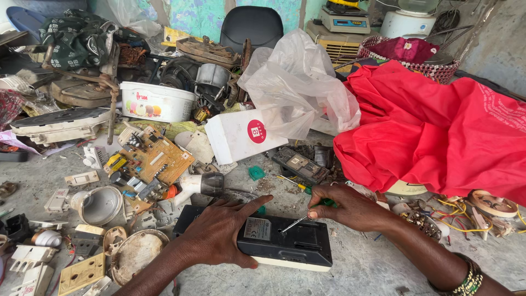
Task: The person disassembles an emergency light using a screwdriver to remove screws from the back casing and then separates the components on a cluttered workbench.
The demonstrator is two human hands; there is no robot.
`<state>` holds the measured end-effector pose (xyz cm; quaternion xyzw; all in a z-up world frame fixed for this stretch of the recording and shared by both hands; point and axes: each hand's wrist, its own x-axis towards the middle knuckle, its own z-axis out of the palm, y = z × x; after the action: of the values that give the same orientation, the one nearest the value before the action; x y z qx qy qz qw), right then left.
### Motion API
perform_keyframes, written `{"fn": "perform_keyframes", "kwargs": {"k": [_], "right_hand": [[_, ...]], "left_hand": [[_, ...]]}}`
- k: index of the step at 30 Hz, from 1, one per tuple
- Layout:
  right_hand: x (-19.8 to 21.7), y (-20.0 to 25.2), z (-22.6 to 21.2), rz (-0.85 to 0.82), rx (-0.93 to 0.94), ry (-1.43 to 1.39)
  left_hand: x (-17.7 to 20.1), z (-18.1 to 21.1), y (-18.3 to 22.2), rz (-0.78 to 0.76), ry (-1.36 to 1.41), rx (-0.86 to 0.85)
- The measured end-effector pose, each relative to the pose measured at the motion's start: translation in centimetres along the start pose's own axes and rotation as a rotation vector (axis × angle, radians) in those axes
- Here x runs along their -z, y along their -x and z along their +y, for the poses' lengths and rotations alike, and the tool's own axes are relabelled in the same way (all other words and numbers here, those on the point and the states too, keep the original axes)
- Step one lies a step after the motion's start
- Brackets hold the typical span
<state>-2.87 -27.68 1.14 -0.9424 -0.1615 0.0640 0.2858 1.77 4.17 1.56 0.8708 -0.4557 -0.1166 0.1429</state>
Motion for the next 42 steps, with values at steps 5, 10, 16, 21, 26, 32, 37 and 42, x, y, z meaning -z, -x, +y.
{"fn": "perform_keyframes", "kwargs": {"k": [5,10,16,21,26,32,37,42], "right_hand": [[-1.7,1.4,-0.3,0.159,-0.124,-0.074],[-3.1,3.4,-2.2,0.304,-0.113,0.073],[-3.6,4.3,-3.4,0.313,-0.202,0.261],[-4.5,5.2,-4.0,0.351,-0.189,0.317],[-4.7,5.5,-4.9,0.365,-0.27,0.377],[1.4,3.0,-6.7,0.15,-0.112,0.339],[5.3,-0.8,-10.2,-0.014,0.01,0.533],[6.3,-7.2,-10.2,-0.25,0.163,0.546]], "left_hand": [[0.2,0.1,0.0,-0.058,0.02,0.062],[-0.3,-0.2,-0.3,-0.019,0.002,0.026],[-0.7,-0.7,-0.4,-0.02,0.002,0.038],[-0.9,-0.7,-0.3,-0.003,0.003,0.036],[-0.8,-0.6,-0.4,0.004,0.006,0.037],[-1.4,-1.1,-0.5,0.038,-0.023,0.014],[-1.6,-1.3,-0.5,0.026,-0.032,-0.001],[-1.2,-1.1,0.1,0.023,-0.028,-0.028]]}}
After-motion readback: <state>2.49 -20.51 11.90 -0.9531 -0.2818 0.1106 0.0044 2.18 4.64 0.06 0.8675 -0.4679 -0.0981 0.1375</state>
